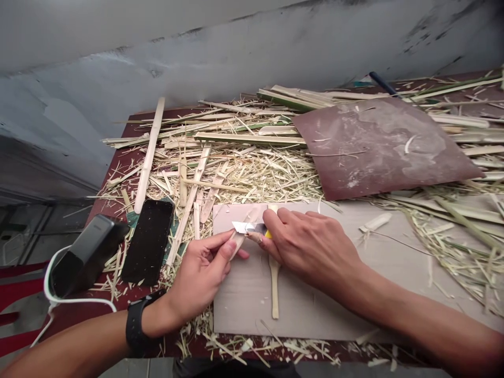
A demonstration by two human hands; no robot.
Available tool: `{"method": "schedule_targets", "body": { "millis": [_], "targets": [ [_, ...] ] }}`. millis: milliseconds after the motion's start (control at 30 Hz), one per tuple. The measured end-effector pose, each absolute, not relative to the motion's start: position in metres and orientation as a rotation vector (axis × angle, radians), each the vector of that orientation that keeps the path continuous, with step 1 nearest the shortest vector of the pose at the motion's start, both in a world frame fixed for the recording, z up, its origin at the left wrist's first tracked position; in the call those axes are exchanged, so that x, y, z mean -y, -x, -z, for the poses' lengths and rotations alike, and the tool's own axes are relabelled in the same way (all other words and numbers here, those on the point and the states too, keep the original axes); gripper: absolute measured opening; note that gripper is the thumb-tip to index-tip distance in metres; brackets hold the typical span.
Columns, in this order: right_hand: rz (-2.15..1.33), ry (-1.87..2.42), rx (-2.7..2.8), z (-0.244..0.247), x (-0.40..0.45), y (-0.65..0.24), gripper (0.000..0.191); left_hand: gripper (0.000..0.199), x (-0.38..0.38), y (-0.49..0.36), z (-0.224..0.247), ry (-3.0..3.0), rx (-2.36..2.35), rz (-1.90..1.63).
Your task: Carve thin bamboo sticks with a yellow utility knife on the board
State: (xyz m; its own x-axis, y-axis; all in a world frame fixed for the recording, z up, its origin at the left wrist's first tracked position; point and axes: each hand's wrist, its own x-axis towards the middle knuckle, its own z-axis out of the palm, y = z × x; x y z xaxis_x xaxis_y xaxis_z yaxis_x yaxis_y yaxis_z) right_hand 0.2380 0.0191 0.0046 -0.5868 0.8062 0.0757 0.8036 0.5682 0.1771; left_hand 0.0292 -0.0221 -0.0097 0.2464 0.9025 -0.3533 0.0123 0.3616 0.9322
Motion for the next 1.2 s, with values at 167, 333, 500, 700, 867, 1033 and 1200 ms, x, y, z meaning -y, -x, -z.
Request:
{"method": "schedule_targets", "body": {
  "millis": [167, 333, 500, 700, 867, 1033, 1200],
  "targets": [
    [-0.304, -1.457, -2.732, -0.006, -0.021, -0.240, 0.039, 0.031, 0.018, -0.027, 0.007, -0.994, -1.136, -0.793],
    [-0.275, -1.471, -2.744, -0.004, -0.026, -0.241, 0.043, 0.032, 0.018, -0.024, 0.010, -0.984, -1.112, -0.806],
    [-0.137, -1.291, -2.835, -0.005, -0.038, -0.251, 0.051, 0.034, 0.018, -0.023, 0.010, -1.011, -1.112, -0.823],
    [-0.067, -1.181, -2.863, -0.004, -0.033, -0.247, 0.039, 0.039, 0.018, -0.025, 0.008, -1.064, -1.154, -0.801],
    [-0.170, -1.262, -2.805, -0.001, -0.025, -0.240, 0.042, 0.035, 0.020, -0.027, 0.006, -1.102, -1.147, -0.774],
    [-0.246, -1.338, -2.790, -0.002, -0.023, -0.238, 0.048, 0.033, 0.020, -0.028, 0.005, -1.075, -1.162, -0.791],
    [-0.234, -1.396, -2.776, -0.006, -0.026, -0.240, 0.049, 0.034, 0.019, -0.023, 0.005, -1.041, -1.152, -0.798]
  ]
}}
